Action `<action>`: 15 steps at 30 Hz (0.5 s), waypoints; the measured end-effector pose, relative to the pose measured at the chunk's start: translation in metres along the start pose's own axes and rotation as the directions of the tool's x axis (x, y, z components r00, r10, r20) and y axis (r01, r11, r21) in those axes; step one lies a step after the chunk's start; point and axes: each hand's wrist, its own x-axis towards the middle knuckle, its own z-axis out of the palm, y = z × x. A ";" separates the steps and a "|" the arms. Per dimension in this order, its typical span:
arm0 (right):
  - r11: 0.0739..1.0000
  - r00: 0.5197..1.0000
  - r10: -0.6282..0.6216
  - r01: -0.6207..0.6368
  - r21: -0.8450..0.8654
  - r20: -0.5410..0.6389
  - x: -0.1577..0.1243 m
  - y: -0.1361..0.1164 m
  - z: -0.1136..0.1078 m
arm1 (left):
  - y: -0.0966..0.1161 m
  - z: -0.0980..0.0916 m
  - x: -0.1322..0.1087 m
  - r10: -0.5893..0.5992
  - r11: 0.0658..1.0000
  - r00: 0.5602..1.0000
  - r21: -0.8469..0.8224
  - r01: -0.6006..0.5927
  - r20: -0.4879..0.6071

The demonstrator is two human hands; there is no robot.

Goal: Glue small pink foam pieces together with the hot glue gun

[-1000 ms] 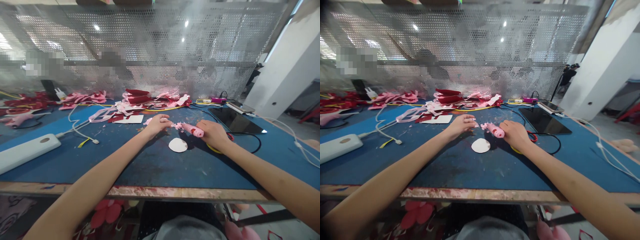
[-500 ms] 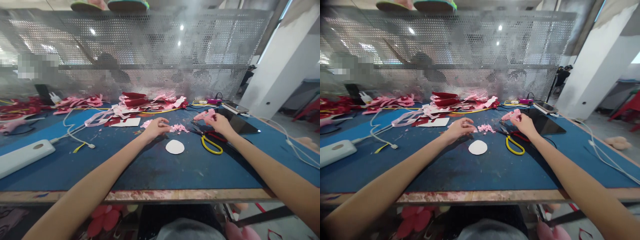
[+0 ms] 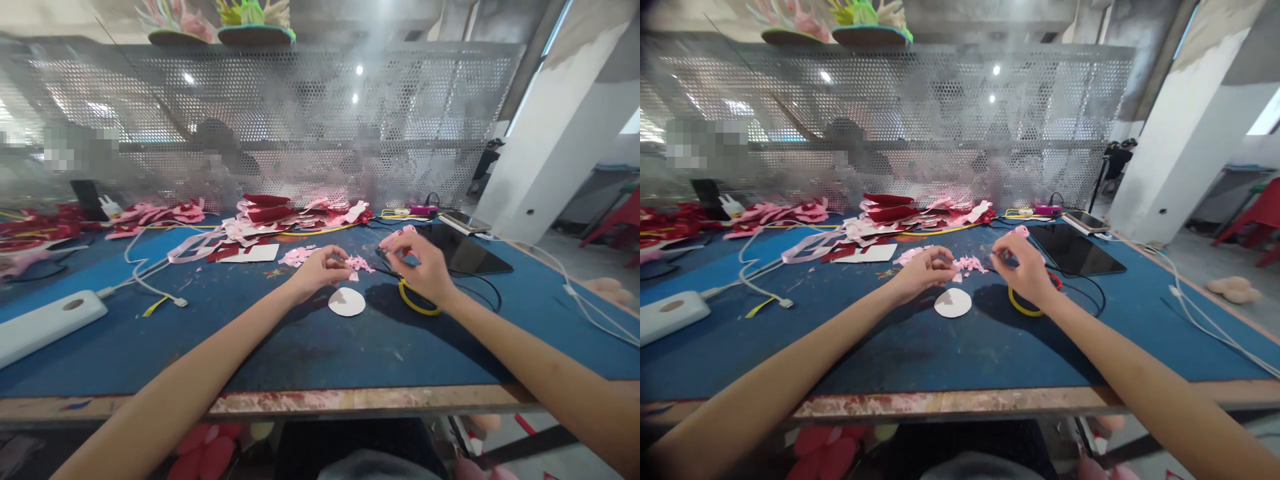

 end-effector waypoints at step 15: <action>0.951 0.960 -0.152 0.078 0.298 0.234 -0.013 -0.023 0.023 | 0.004 0.009 -0.007 0.030 0.999 0.997 -0.037 -0.028 0.066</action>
